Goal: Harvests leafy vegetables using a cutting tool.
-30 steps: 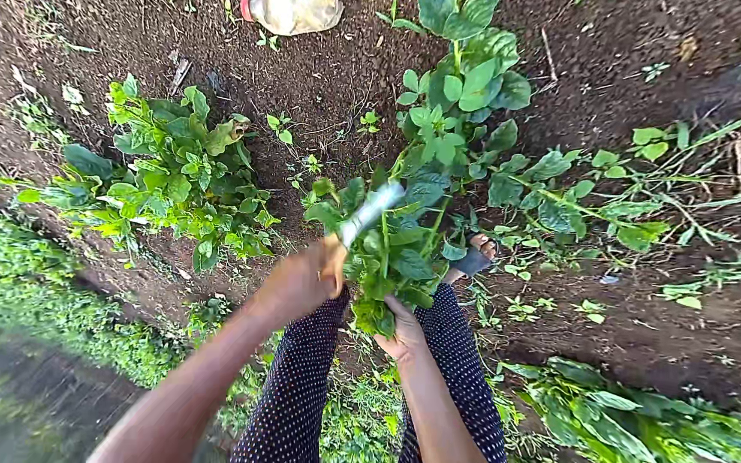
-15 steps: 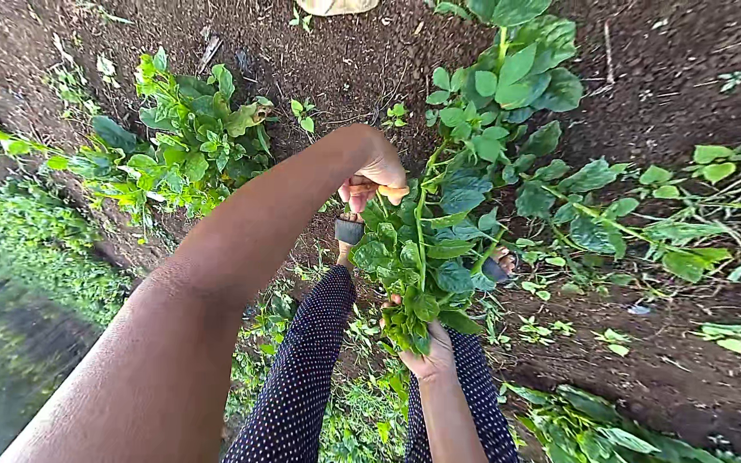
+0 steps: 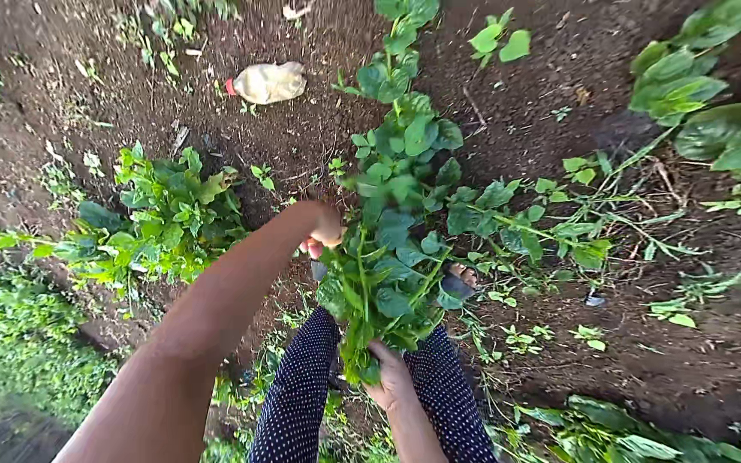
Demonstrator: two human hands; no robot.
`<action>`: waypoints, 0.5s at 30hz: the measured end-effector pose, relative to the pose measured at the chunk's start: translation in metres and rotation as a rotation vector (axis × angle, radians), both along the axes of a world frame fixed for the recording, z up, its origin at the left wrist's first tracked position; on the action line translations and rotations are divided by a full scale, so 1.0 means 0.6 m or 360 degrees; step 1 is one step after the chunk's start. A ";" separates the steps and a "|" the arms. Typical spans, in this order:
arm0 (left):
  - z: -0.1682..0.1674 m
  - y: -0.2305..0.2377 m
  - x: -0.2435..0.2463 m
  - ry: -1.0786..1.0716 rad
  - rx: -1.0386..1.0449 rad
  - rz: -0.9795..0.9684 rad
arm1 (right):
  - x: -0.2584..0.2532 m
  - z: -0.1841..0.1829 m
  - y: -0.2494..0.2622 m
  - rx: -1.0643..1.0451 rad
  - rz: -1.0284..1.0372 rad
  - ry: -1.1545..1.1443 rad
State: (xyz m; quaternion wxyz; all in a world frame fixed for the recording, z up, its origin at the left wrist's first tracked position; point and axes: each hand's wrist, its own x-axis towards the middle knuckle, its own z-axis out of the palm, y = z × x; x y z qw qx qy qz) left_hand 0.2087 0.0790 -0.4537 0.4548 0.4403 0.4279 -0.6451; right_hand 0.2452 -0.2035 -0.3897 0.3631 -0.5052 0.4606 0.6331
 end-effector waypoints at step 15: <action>0.067 -0.082 0.253 -0.1240 0.0838 -0.0148 | 0.020 0.034 -0.001 0.0133 0.0128 0.0278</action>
